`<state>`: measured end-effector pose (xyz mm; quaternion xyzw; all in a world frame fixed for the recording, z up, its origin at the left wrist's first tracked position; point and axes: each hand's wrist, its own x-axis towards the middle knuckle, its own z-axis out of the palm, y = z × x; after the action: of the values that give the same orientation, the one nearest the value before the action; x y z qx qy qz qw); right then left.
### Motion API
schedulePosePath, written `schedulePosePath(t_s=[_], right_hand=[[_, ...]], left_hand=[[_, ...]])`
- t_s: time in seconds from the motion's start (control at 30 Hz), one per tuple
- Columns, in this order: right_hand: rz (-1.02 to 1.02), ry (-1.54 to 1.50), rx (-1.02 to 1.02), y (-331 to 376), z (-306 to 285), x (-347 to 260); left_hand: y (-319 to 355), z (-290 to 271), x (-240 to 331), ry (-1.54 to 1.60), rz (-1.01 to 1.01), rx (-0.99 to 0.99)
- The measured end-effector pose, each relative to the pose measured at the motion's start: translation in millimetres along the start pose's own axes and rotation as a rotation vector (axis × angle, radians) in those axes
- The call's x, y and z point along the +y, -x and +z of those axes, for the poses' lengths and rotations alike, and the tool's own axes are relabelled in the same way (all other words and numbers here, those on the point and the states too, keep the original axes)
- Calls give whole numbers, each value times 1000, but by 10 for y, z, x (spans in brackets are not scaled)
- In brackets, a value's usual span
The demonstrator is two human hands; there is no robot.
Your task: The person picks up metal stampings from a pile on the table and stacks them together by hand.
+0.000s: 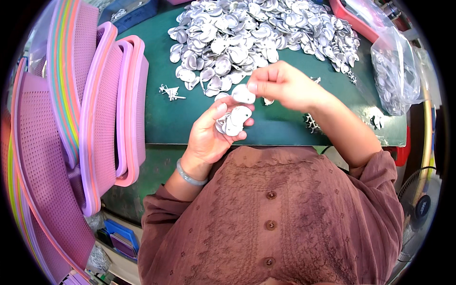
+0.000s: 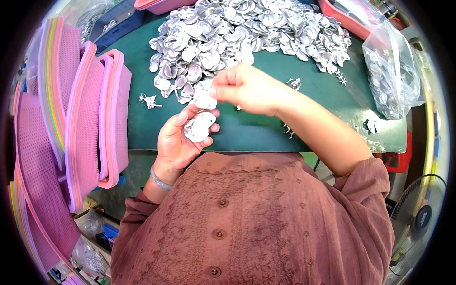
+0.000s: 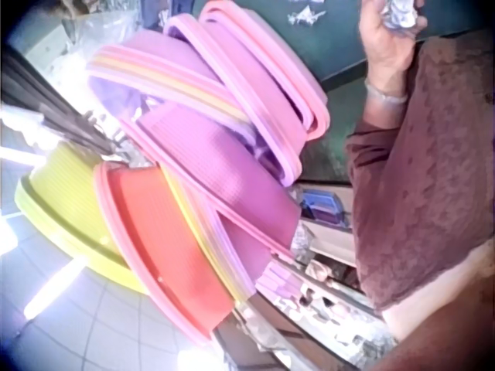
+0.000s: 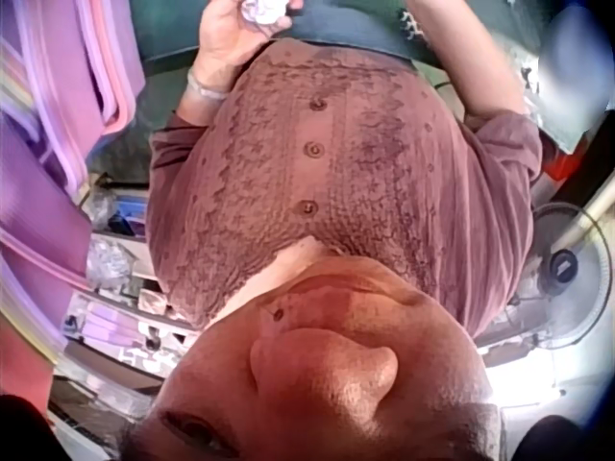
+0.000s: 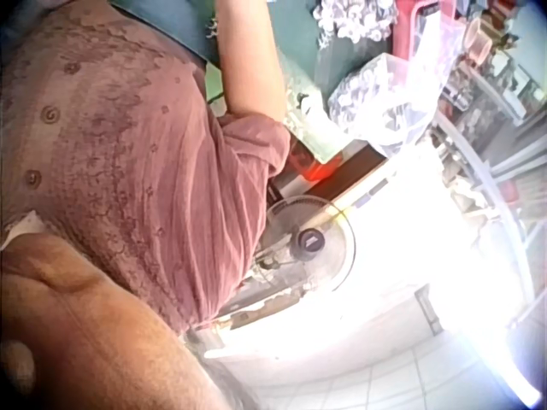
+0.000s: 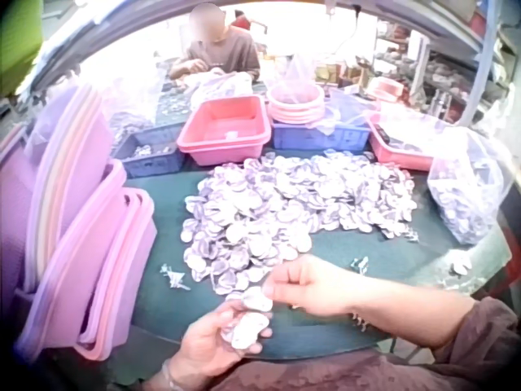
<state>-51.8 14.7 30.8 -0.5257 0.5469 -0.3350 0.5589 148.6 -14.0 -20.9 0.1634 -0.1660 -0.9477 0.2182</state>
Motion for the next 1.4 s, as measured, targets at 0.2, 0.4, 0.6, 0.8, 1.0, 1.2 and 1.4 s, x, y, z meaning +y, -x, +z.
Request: schedulePosePath(t_s=[0.2,0.4,0.6,0.8,1.0,1.2,1.4], right_hand=[[-123,211,-37,-13,123,-99],[-341,786,98,-168,189,102],[-505,1003,167,-208,399,167],[-502,1031,260,-269,375,267],[175,-100,-6,-211,135,-22],[106,-102,-81,-132,184,-59],[-345,449,-1,-184,194,-79]], left_hand=[[164,-13,-19,-59,-19,74],[348,-173,82,60,79,49],[447,-296,173,62,194,109],[409,-266,138,30,188,111],[350,-170,140,33,142,134],[226,-46,96,-16,89,94],[183,-90,31,14,37,62]])
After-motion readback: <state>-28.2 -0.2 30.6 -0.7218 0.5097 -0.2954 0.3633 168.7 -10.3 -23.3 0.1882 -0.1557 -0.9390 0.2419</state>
